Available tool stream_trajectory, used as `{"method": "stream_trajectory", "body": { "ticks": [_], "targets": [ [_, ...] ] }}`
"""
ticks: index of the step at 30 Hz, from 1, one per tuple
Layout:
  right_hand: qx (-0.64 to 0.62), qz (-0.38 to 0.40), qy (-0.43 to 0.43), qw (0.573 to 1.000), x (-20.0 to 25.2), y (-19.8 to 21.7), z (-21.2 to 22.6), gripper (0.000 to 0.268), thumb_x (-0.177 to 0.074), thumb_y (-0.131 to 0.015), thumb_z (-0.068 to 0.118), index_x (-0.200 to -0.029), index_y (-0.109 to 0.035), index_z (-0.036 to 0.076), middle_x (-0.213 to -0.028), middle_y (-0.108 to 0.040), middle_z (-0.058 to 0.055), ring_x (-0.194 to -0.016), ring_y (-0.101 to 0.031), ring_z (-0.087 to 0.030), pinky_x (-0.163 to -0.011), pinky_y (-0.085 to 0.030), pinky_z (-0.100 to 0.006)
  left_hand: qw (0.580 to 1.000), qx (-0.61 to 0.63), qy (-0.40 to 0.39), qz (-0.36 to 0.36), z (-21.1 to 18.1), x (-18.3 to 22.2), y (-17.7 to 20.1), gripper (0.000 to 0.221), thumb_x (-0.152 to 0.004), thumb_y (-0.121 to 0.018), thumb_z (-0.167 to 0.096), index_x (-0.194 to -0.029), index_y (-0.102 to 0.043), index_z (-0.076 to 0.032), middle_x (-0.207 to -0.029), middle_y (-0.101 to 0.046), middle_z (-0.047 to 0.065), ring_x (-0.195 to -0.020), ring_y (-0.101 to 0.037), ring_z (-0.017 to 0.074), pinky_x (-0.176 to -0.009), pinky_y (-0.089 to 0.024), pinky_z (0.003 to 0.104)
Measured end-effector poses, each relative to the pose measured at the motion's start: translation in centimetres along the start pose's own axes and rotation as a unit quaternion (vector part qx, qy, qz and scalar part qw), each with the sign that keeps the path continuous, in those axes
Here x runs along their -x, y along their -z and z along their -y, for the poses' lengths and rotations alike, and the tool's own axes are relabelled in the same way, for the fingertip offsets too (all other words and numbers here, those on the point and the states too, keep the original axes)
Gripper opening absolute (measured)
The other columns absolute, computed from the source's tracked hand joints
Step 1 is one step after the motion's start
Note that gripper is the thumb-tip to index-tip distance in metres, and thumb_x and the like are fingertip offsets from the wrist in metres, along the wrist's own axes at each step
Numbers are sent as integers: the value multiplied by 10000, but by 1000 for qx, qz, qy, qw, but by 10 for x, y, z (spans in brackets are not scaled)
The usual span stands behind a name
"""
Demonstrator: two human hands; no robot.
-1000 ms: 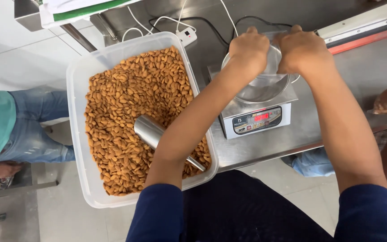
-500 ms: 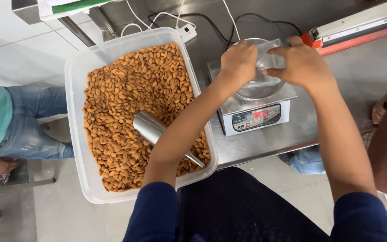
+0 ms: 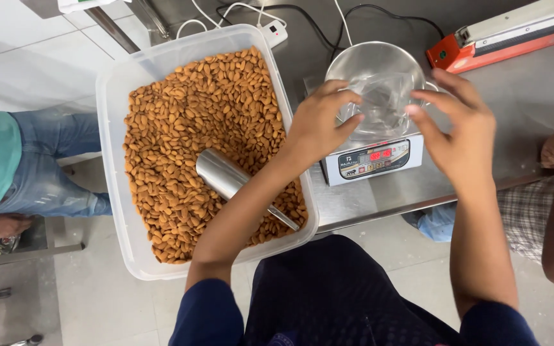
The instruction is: The person scoops almonds from a large bin into small plastic bags and weighs them using a digital scale.
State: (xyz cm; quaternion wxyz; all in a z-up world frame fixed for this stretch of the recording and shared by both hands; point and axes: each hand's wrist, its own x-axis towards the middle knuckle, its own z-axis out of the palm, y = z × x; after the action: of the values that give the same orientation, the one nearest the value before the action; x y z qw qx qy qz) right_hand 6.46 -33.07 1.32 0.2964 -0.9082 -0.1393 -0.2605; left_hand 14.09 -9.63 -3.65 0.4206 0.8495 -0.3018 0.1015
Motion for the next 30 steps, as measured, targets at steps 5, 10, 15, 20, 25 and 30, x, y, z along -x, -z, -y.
{"method": "stream_trajectory", "body": {
  "ticks": [5, 10, 15, 20, 25, 30],
  "targets": [
    [-121, -139, -122, 975, 42, -10, 29, 270, -1164, -544, 209, -1108, -739, 31, -1156, -722, -165, -980, -677, -228, -868, -528, -313, 992, -16, 121, 14, 0, 32, 61, 279, -956, -781, -363, -887, -764, -92, -1223, -733, 69, -1012, -755, 266, -857, -590, 360],
    [-135, -58, -127, 981, 78, -51, 62, 181, -1099, -618, 142, -1024, -737, 29, -931, -717, -120, -789, -661, -204, -732, -512, -316, 987, -123, 64, -77, 19, 76, 118, 122, -937, -805, -239, -950, -770, -124, -1332, -682, 79, -1006, -766, 231, -773, -630, 298],
    [-124, 128, 28, 984, 71, -96, 125, 162, -911, -783, 200, -975, -713, 70, -996, -737, -78, -810, -734, -265, -711, -582, -354, 961, -190, 138, -148, 25, 139, 163, 370, -902, -849, -210, -1198, -718, -31, -1303, -655, 150, -1017, -731, 308, -823, -612, 374],
    [-145, 211, -3, 967, 58, -115, 149, 188, -893, -775, 217, -968, -733, 50, -967, -740, -76, -750, -733, -257, -660, -593, -359, 939, -190, 214, -192, 22, 207, 175, 271, -899, -823, -149, -1110, -723, -12, -1202, -699, 138, -944, -721, 289, -799, -574, 371],
    [-81, 249, 2, 965, 57, -129, 142, 226, -894, -794, 251, -973, -742, 46, -943, -730, -87, -802, -717, -296, -700, -579, -402, 912, -180, 293, -226, 23, 258, 175, 212, -888, -803, -126, -1043, -729, -2, -1133, -724, 116, -832, -712, 256, -759, -567, 353],
    [-9, 14, -83, 996, 41, -92, 74, 280, -950, -830, 16, -1189, -692, 63, -1118, -722, -73, -874, -709, -179, -773, -534, -316, 900, -172, 308, -258, 27, 277, 174, 178, -909, -787, -105, -1052, -734, -12, -1123, -704, 129, -894, -731, 244, -784, -585, 341]
  ]
}}
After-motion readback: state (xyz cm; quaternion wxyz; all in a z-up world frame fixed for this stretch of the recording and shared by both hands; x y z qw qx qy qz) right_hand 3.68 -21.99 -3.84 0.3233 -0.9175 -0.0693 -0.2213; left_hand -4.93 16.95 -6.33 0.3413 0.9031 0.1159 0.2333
